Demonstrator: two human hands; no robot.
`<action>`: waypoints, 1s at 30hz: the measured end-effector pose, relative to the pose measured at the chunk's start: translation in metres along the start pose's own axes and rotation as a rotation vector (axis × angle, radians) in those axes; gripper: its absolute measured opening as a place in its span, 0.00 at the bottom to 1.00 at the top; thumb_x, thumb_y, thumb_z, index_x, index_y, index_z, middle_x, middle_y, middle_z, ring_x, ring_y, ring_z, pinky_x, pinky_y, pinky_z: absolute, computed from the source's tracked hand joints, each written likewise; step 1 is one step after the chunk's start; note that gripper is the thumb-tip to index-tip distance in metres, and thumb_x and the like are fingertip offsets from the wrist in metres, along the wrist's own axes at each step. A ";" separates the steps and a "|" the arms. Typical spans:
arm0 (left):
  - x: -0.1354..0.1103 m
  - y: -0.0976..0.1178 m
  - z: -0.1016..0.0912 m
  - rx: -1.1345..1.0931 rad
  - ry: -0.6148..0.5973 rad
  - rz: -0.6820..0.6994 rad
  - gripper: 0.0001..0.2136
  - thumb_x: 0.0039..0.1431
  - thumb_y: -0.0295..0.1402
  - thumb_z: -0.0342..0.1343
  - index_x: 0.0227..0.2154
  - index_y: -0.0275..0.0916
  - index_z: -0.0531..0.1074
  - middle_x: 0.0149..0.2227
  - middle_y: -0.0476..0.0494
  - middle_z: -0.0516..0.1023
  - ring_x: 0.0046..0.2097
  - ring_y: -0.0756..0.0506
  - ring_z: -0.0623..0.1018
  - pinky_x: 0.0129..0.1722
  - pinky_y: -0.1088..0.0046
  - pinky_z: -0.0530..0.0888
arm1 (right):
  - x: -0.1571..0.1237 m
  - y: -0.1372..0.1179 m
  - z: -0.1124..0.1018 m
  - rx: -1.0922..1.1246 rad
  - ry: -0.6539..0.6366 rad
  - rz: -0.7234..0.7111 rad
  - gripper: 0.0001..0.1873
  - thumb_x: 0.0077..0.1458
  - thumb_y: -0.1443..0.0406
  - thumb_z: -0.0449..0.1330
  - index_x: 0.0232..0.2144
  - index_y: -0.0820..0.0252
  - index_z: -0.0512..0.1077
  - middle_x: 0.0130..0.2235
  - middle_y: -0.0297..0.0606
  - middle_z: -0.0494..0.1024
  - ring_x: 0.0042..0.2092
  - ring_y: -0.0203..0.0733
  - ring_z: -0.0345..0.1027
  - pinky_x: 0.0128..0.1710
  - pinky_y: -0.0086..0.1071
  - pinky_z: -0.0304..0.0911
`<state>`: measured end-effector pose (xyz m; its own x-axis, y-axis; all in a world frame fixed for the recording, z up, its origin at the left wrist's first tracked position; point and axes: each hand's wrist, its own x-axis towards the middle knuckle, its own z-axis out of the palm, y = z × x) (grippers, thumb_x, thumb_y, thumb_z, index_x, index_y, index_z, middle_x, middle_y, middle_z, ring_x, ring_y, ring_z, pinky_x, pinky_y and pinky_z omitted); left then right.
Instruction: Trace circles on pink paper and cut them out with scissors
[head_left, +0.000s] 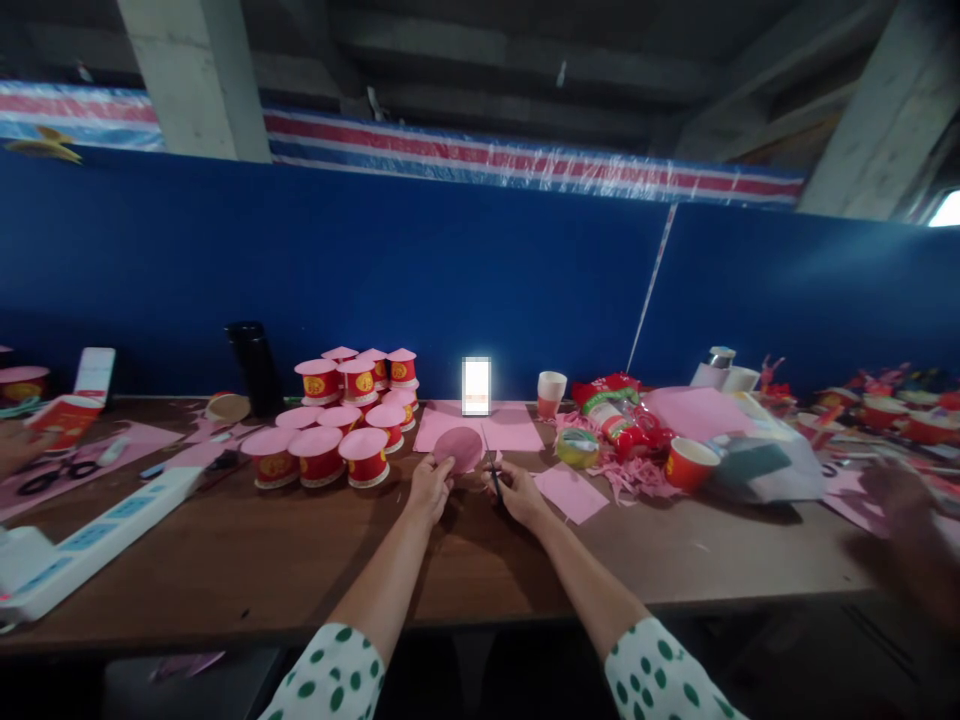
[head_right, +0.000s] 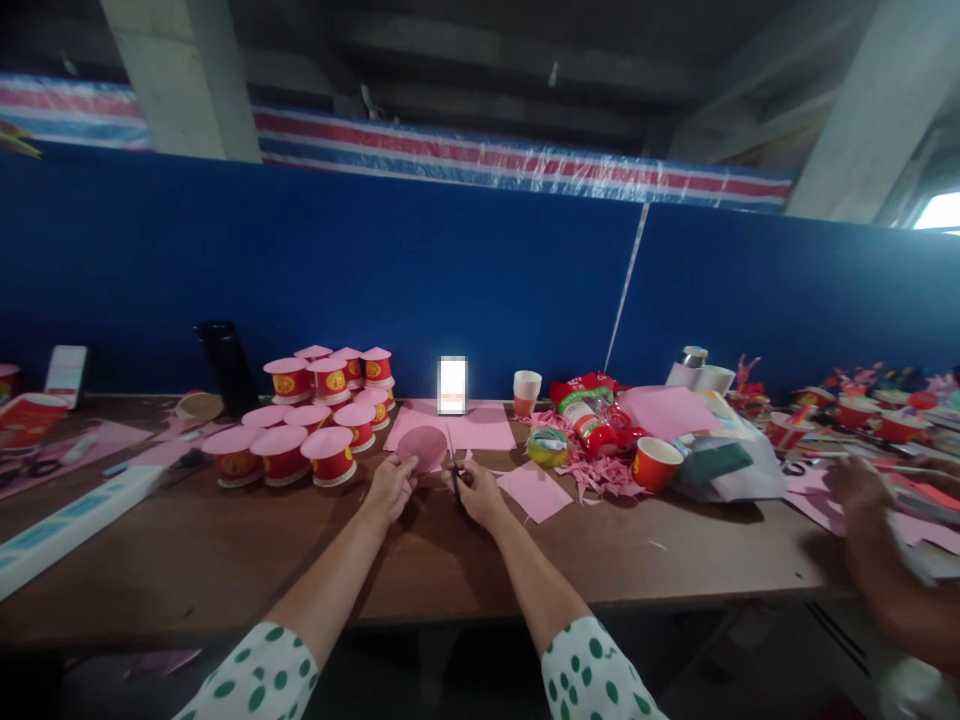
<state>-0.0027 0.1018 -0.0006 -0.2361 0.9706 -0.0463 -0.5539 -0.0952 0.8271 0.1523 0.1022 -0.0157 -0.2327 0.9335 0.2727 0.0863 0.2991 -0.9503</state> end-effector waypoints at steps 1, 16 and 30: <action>0.000 0.000 0.000 -0.004 0.006 -0.001 0.14 0.33 0.29 0.63 0.25 0.37 0.65 0.22 0.53 0.72 0.24 0.53 0.72 0.24 0.79 0.66 | 0.000 0.000 0.000 0.012 -0.002 0.002 0.17 0.46 0.56 0.58 0.35 0.61 0.70 0.20 0.31 0.68 0.21 0.33 0.61 0.21 0.26 0.60; 0.005 -0.004 -0.003 -0.037 -0.037 0.038 0.14 0.34 0.30 0.64 0.25 0.36 0.66 0.20 0.52 0.72 0.22 0.53 0.72 0.22 0.78 0.66 | -0.001 -0.001 0.000 0.045 -0.019 -0.006 0.17 0.47 0.56 0.58 0.36 0.61 0.71 0.20 0.29 0.67 0.20 0.32 0.60 0.20 0.26 0.59; 0.003 -0.003 -0.002 -0.047 -0.077 0.035 0.15 0.33 0.28 0.65 0.28 0.35 0.68 0.24 0.49 0.75 0.25 0.51 0.74 0.27 0.75 0.70 | -0.001 -0.003 0.000 0.019 -0.023 -0.001 0.17 0.47 0.56 0.57 0.37 0.62 0.70 0.19 0.29 0.67 0.20 0.32 0.60 0.20 0.25 0.58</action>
<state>-0.0037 0.1040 -0.0041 -0.1948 0.9805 0.0274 -0.5833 -0.1383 0.8004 0.1524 0.1000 -0.0131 -0.2551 0.9282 0.2708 0.0671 0.2964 -0.9527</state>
